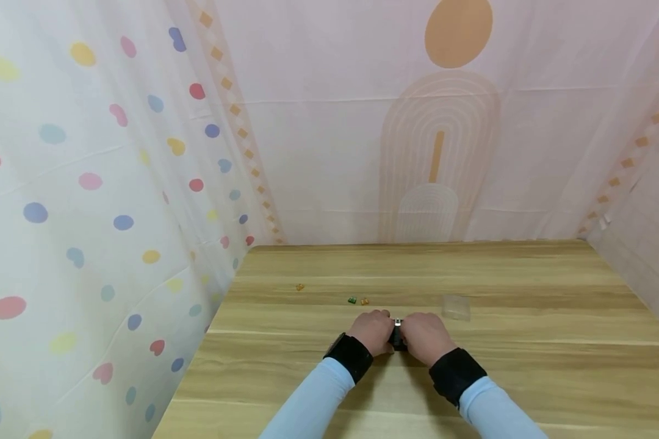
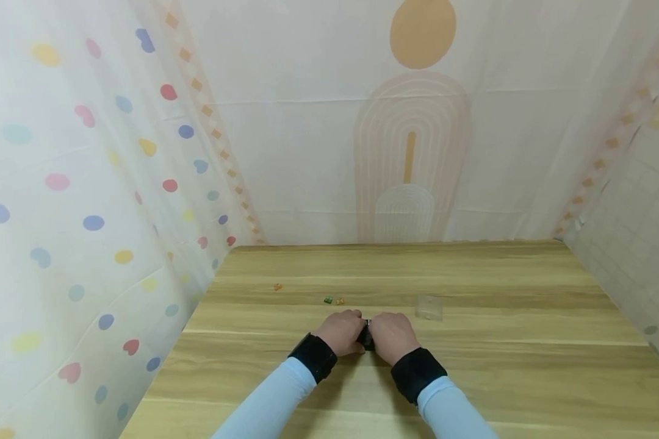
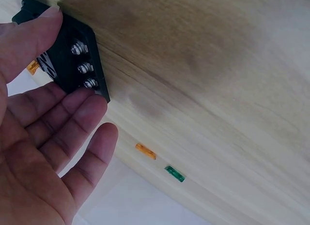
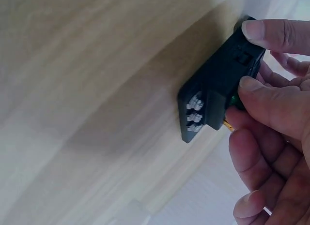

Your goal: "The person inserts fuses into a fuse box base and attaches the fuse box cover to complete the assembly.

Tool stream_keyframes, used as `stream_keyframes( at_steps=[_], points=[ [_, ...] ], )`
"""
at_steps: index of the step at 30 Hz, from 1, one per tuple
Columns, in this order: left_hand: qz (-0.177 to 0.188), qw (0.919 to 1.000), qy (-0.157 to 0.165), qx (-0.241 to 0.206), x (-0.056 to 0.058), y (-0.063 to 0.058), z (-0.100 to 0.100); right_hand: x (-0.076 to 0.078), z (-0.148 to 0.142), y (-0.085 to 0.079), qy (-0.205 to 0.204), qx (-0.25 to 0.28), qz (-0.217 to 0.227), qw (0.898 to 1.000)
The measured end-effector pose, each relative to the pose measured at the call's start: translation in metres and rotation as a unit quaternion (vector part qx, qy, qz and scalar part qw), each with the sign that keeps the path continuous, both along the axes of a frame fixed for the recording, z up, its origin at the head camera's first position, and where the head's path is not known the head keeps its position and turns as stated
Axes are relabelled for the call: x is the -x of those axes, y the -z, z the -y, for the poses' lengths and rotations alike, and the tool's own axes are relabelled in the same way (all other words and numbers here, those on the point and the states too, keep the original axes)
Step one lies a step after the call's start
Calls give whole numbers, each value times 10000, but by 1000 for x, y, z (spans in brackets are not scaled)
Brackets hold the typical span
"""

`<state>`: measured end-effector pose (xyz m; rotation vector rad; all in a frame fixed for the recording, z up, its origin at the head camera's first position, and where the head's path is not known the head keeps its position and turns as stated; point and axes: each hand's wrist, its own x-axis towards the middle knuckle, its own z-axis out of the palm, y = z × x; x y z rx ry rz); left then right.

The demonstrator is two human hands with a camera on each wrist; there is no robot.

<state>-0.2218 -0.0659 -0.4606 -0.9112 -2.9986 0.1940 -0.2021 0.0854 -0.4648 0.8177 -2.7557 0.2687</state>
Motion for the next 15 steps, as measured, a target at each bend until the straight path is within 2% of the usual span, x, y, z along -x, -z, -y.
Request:
stream_keyframes(
  at_steps=[15],
  points=[
    [-49, 10000, -14, 57, -2, 2, 0, -2, -2, 2, 50, 229, 113, 9997]
  ],
)
